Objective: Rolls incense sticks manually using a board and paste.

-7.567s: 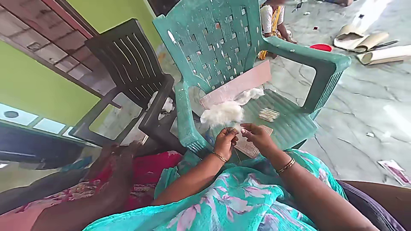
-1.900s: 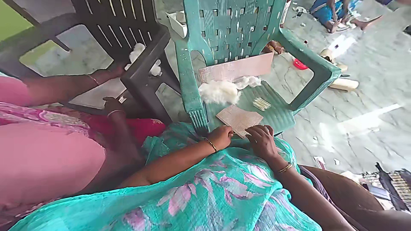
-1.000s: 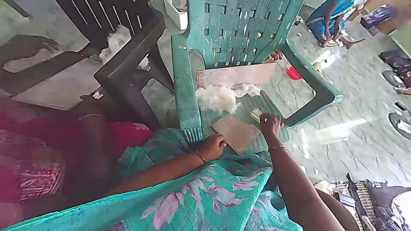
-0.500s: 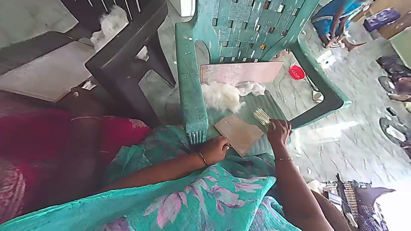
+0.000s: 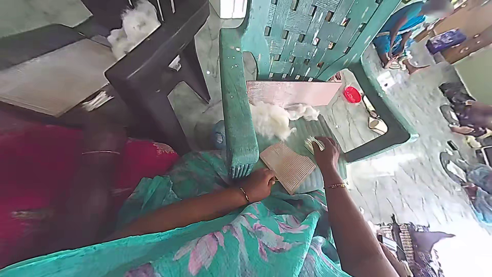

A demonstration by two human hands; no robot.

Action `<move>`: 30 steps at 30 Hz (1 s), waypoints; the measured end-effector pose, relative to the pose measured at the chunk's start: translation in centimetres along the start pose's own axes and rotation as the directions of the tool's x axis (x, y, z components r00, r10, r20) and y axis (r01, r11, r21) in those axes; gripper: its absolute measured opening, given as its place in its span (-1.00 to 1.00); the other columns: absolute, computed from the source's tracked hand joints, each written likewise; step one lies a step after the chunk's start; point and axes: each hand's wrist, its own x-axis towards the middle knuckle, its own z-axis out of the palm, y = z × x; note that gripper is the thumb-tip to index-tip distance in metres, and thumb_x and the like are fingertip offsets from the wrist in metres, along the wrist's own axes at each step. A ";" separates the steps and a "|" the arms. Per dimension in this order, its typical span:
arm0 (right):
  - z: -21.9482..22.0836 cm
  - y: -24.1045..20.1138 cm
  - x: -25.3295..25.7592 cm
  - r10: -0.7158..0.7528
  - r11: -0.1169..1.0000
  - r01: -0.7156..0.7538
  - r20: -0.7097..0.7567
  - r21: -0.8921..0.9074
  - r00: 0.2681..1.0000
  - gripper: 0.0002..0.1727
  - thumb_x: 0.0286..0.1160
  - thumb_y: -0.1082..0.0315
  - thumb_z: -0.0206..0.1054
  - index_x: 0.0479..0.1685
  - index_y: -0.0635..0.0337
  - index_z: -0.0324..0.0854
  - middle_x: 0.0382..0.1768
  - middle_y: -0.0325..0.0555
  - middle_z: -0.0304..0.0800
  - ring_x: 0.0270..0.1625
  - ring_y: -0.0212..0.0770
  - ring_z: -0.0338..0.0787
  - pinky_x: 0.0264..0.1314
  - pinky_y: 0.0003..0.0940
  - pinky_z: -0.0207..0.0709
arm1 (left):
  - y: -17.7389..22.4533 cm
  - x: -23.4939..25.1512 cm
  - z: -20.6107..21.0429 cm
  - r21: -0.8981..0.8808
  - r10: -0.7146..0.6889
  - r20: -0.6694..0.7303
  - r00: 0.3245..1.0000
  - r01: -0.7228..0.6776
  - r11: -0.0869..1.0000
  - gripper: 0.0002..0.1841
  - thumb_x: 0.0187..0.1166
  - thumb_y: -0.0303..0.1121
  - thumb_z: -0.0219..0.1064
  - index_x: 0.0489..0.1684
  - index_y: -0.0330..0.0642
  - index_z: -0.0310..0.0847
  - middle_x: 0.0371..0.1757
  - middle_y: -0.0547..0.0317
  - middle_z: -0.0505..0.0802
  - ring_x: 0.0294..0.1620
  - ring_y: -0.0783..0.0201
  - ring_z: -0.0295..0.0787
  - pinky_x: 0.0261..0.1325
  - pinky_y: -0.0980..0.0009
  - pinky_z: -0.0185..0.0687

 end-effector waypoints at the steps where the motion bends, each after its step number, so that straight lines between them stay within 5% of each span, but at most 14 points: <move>1: 0.5 -1.0 0.6 -0.055 0.998 0.054 0.025 0.019 0.998 -0.66 0.60 0.23 0.41 0.23 0.20 0.76 0.28 0.25 0.75 0.43 0.33 0.62 0.50 0.39 0.33 | 0.1 -0.1 -0.2 0.000 -0.006 0.013 1.000 0.006 1.000 -0.64 0.85 -0.39 0.01 0.32 -0.49 0.59 0.36 -0.33 0.71 0.50 -0.12 0.61 0.63 0.08 0.38; 7: 3.2 -5.6 2.8 -0.097 0.986 0.058 0.249 0.158 0.964 -0.37 0.53 0.27 0.50 0.60 0.18 0.50 0.47 0.28 0.63 0.57 0.37 0.52 0.57 0.37 0.31 | 0.2 -0.1 -0.4 0.022 0.008 0.055 0.998 -0.009 1.000 -0.64 0.85 -0.41 -0.02 0.30 -0.53 0.58 0.34 -0.37 0.70 0.50 -0.17 0.59 0.63 0.04 0.37; 12: 4.4 -5.9 3.6 0.031 0.993 -0.061 0.278 0.101 0.960 -0.76 0.62 0.32 0.40 0.10 0.27 0.77 0.07 0.25 0.85 0.22 0.26 0.78 0.36 0.31 0.48 | 0.3 -0.2 -0.6 0.039 0.000 0.085 0.996 -0.003 0.999 -0.63 0.86 -0.41 -0.03 0.35 -0.52 0.56 0.40 -0.37 0.68 0.54 -0.17 0.57 0.65 0.03 0.35; 15: 2.8 -6.1 2.5 0.097 0.968 -0.164 0.318 0.192 0.943 -0.75 0.56 0.30 0.46 0.10 0.23 0.79 0.05 0.17 0.86 0.20 0.13 0.79 0.35 0.23 0.51 | 0.2 -0.1 -0.4 0.052 -0.005 0.070 0.998 0.001 0.999 -0.62 0.87 -0.38 -0.03 0.36 -0.49 0.56 0.40 -0.35 0.68 0.53 -0.16 0.57 0.64 0.02 0.37; 18: 1.2 -5.9 0.1 0.170 0.841 -0.301 0.308 0.449 0.936 -0.77 0.60 0.35 0.41 0.12 0.25 0.74 -0.03 0.01 0.86 -0.01 -0.19 0.76 0.15 -0.11 0.58 | 0.3 -0.1 -0.2 0.075 -0.014 0.055 0.998 0.010 0.997 -0.62 0.87 -0.37 -0.04 0.33 -0.49 0.56 0.39 -0.34 0.68 0.53 -0.16 0.57 0.64 0.02 0.36; 21: 0.0 -5.3 -1.8 0.216 0.618 -0.387 0.325 0.685 0.921 -0.76 0.71 0.43 0.24 0.20 0.31 0.66 0.09 -0.02 0.79 0.02 -0.24 0.75 0.14 -0.23 0.63 | 0.4 -0.3 -0.1 0.040 -0.030 0.015 0.999 0.029 0.999 -0.62 0.87 -0.36 -0.03 0.32 -0.47 0.59 0.39 -0.33 0.69 0.53 -0.14 0.58 0.65 0.02 0.36; 25: -1.0 -5.2 -4.4 0.216 0.419 -0.370 0.305 0.829 0.928 -0.77 0.73 0.54 0.07 0.06 0.33 0.65 0.08 -0.09 0.82 -0.11 -0.35 0.75 0.00 -0.36 0.63 | 0.8 -0.7 0.0 -0.164 -0.105 -0.150 0.983 0.080 0.983 -0.64 0.86 -0.31 0.04 0.27 -0.43 0.61 0.21 -0.25 0.76 0.27 0.00 0.71 0.44 0.09 0.52; 30: -0.7 -5.7 -8.3 0.061 0.332 -0.244 0.237 0.911 0.970 -0.78 0.50 0.66 0.19 0.02 0.29 0.60 -0.26 -0.20 0.78 -0.24 -0.37 0.75 -0.07 -0.39 0.69 | 1.9 -0.5 0.5 -0.523 -0.188 -0.388 0.902 -0.048 0.851 -0.66 0.71 -0.24 0.33 0.15 -0.39 0.58 -0.07 -0.01 0.75 -0.09 0.32 0.66 0.09 0.34 0.59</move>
